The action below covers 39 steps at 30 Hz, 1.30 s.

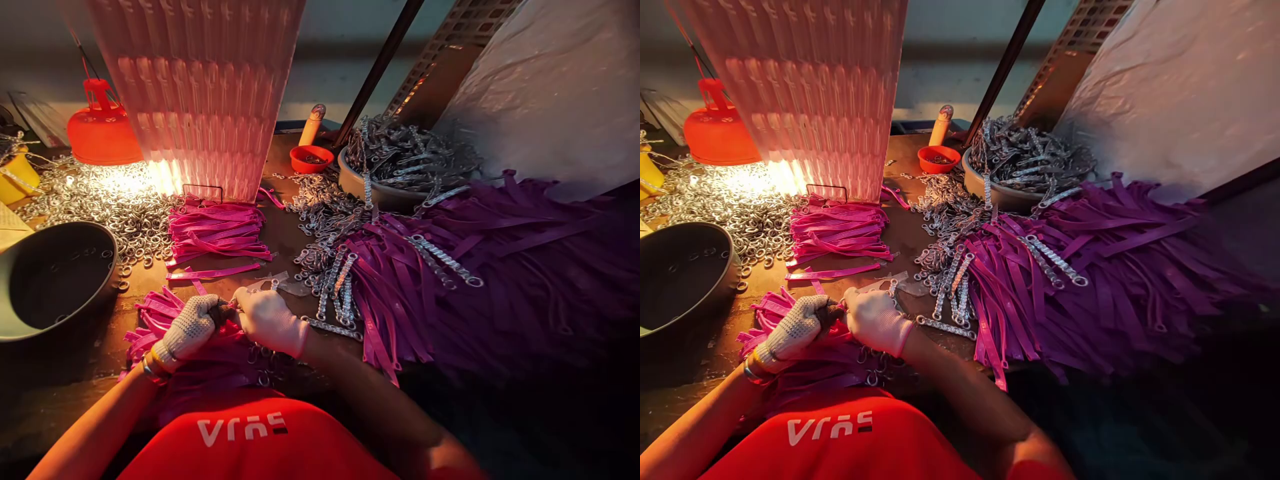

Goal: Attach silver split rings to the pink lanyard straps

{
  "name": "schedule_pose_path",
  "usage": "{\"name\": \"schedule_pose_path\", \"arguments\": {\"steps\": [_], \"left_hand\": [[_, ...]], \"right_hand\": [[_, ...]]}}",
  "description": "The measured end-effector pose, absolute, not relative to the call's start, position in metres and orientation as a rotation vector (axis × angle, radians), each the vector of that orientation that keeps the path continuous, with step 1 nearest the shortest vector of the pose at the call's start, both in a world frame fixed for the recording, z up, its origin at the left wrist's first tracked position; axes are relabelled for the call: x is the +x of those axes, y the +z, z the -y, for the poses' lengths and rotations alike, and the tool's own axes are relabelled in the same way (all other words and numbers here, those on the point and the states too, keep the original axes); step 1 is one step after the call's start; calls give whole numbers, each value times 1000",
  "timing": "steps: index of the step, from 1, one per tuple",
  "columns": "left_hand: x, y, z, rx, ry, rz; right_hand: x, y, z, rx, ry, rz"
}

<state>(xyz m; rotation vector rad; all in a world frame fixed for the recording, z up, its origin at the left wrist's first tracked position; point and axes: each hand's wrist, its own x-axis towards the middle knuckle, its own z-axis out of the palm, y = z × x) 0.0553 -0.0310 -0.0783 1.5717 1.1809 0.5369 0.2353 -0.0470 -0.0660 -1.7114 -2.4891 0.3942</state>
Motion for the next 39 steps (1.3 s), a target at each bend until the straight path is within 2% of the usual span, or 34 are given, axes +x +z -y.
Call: {"name": "schedule_pose_path", "arguments": {"steps": [5, 8, 11, 16, 21, 25, 30, 32, 36, 39], "left_hand": [[54, -85, 23, 1648, 497, -1189], [53, -80, 14, 1613, 373, -1154], [52, -76, 3, 1444, 429, -1163], [57, -83, -12, 938, 644, -1176], [67, -71, -11, 487, 546, -935], [66, -60, 3, 478, 545, -907], [56, -64, 19, 722, 576, -902], [55, -66, 24, 813, 612, -950], [59, -66, 32, 1048, 613, -1122], [63, -65, 35, 1286, 681, -1194]], "right_hand": [[234, -76, 50, -1565, 203, 2705], [237, -77, 47, -1583, 196, 2713], [253, -71, 38, -1641, 227, 2663], [322, -71, -2, -1980, 74, 2417], [372, -102, -48, -2253, 30, 2382], [374, -122, -60, -2280, 27, 2347], [362, -116, -52, -2173, -17, 2233], [347, -106, -37, -1944, 150, 2128], [296, -79, 8, -1379, 746, 1853], [260, -63, 35, -1243, 887, 1788]]}}
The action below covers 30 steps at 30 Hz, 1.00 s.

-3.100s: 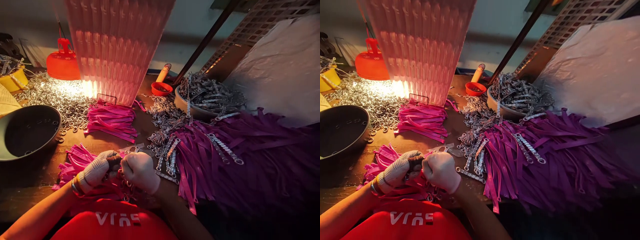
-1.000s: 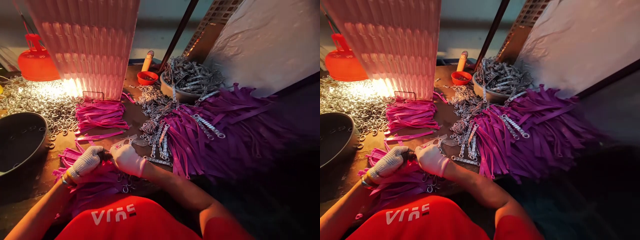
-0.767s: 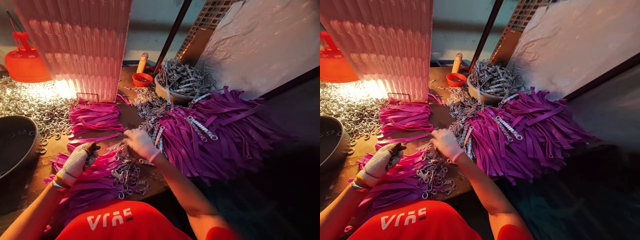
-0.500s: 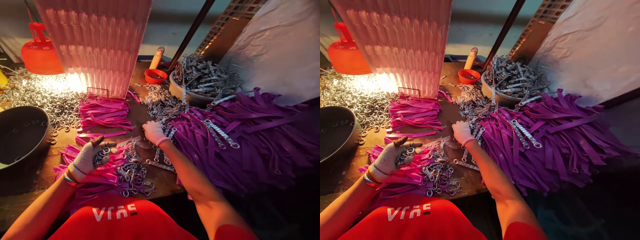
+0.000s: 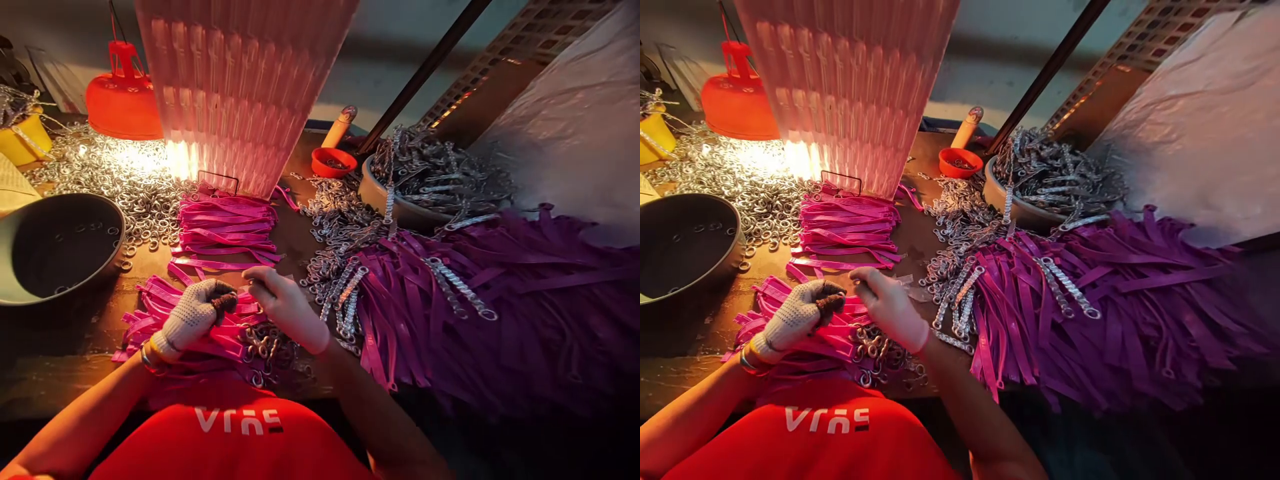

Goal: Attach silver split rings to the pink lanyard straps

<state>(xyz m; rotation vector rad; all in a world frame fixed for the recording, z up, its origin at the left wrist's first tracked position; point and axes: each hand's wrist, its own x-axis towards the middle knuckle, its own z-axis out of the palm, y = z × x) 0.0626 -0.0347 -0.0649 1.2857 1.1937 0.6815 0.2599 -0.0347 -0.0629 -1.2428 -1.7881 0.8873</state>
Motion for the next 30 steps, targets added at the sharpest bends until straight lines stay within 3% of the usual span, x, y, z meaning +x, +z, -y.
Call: {"name": "schedule_pose_path", "arguments": {"steps": [4, 8, 12, 18, 25, 30], "left_hand": [[63, -64, 38, 1462, 871, -1214], [60, -64, 45, 1273, 869, -1126], [58, -68, 55, 1148, 797, -1078], [55, -68, 56, 1200, 761, -1059], [48, -67, 47, 1062, 663, -973], [49, -79, 48, 1051, 669, -1036]], "right_hand": [[235, -58, 45, -1258, 1154, 1647], [222, -65, 50, -1196, 1360, 1246], [212, -74, 61, -1227, 1252, 1137], [220, -77, 62, -1286, 784, 1684], [235, -68, 45, -1096, 1034, 1814], [228, -77, 46, -1045, 804, 2013]]}}
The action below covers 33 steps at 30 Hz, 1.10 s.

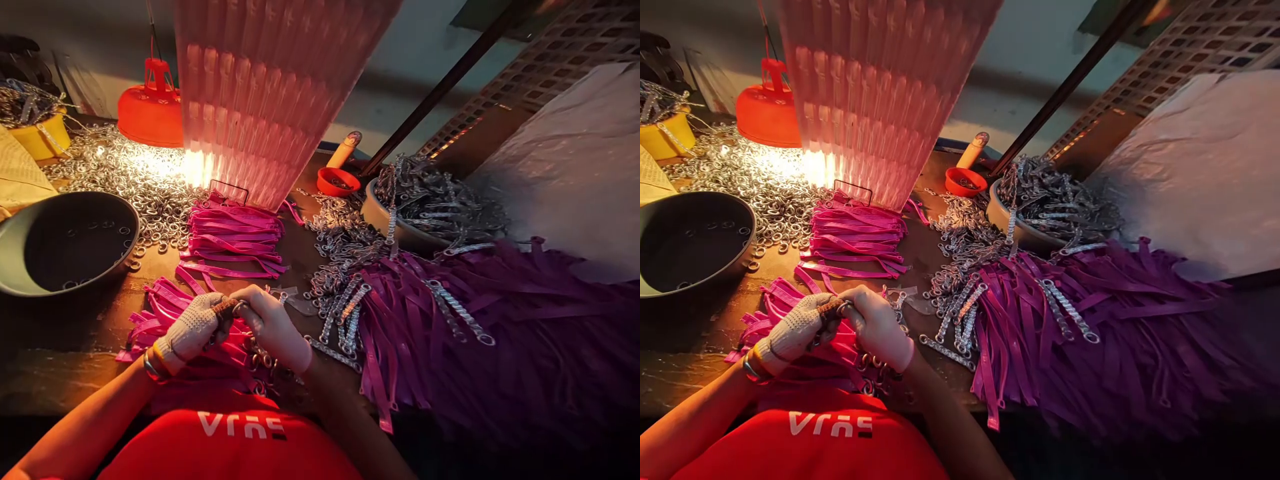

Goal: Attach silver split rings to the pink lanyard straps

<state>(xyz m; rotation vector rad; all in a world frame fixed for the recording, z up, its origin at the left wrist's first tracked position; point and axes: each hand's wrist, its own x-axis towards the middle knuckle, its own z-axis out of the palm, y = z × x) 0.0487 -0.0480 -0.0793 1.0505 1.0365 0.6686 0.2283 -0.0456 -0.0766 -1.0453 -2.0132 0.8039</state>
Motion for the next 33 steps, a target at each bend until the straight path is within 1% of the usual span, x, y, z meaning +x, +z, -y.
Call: {"name": "schedule_pose_path", "arguments": {"steps": [4, 7, 11, 14, 18, 22, 25, 29, 33], "left_hand": [[46, -73, 50, 1193, 695, -1092], [44, -70, 50, 1279, 686, -1053], [44, -82, 49, 975, 740, -951], [42, -91, 45, 816, 891, -946], [26, -86, 33, 666, 1048, -979], [3, -72, 24, 524, 1121, -1010], [-5, -66, 28, 564, 1120, -1059], [-5, -68, 38, 701, 1055, -1177], [-4, -79, 36, 780, 1118, -1253]], "right_hand": [[232, -73, 43, -1208, 507, 2279], [231, -59, 38, -1333, 458, 2501], [214, -47, 43, -1552, 410, 2565], [194, -52, 50, -1667, 386, 2424], [179, -67, 28, -1568, 512, 2323], [169, -79, -29, -1539, 364, 2556], [159, -87, -56, -1543, 359, 2679], [160, -87, -49, -1521, 326, 2661], [173, -82, -12, -1217, 417, 2463]]}}
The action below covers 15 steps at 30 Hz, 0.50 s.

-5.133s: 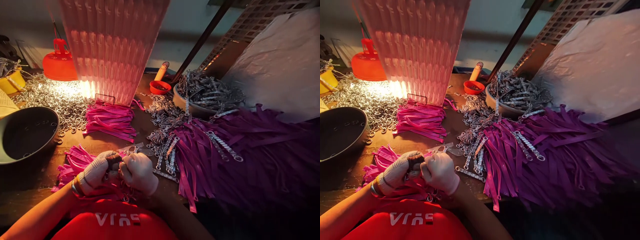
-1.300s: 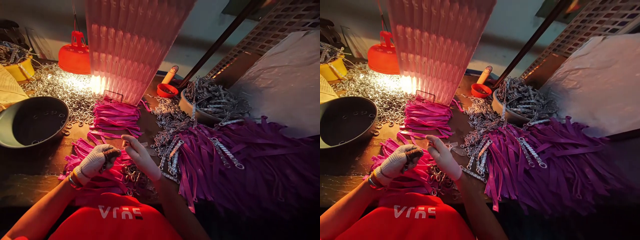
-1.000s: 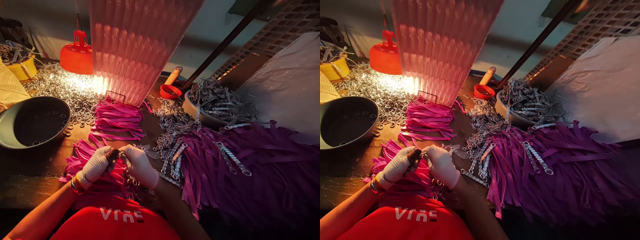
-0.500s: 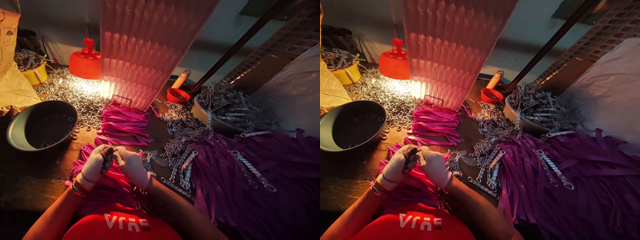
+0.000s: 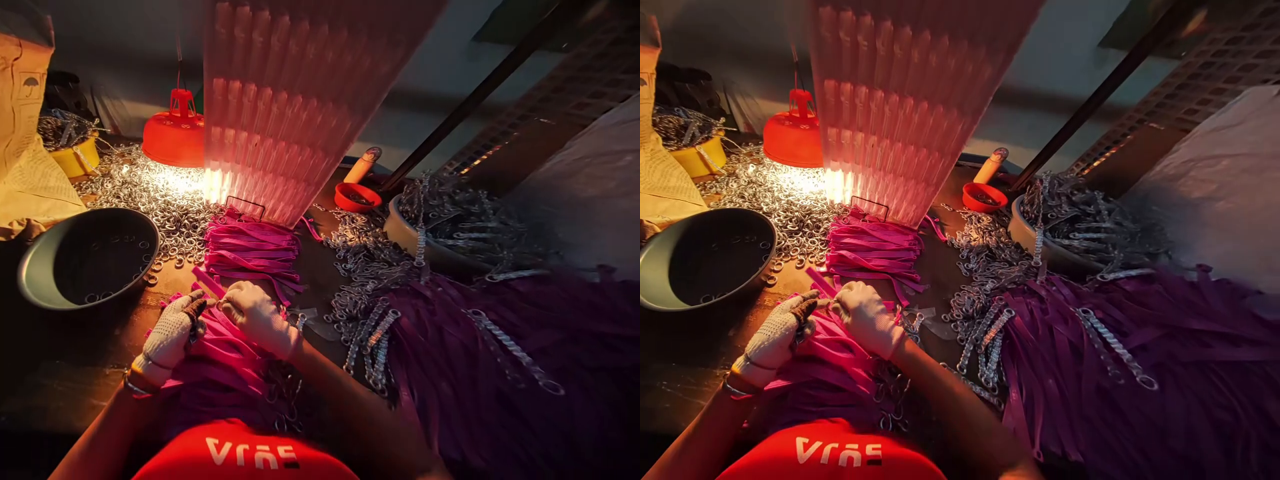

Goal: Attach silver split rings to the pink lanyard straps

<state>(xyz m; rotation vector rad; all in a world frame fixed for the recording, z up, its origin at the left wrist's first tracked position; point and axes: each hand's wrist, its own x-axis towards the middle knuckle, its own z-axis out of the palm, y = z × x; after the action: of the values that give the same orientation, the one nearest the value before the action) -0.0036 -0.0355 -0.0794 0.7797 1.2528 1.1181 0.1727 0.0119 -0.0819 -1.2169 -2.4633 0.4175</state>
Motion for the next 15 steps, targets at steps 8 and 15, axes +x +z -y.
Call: {"name": "schedule_pose_path", "arguments": {"steps": [8, 15], "left_hand": [[6, -61, 26, 502, 1055, -923], [31, -61, 42, 814, 938, -974]], "right_hand": [[190, -79, 39, -1083, 712, 2114], [219, -53, 37, -1300, 616, 2006]]}}
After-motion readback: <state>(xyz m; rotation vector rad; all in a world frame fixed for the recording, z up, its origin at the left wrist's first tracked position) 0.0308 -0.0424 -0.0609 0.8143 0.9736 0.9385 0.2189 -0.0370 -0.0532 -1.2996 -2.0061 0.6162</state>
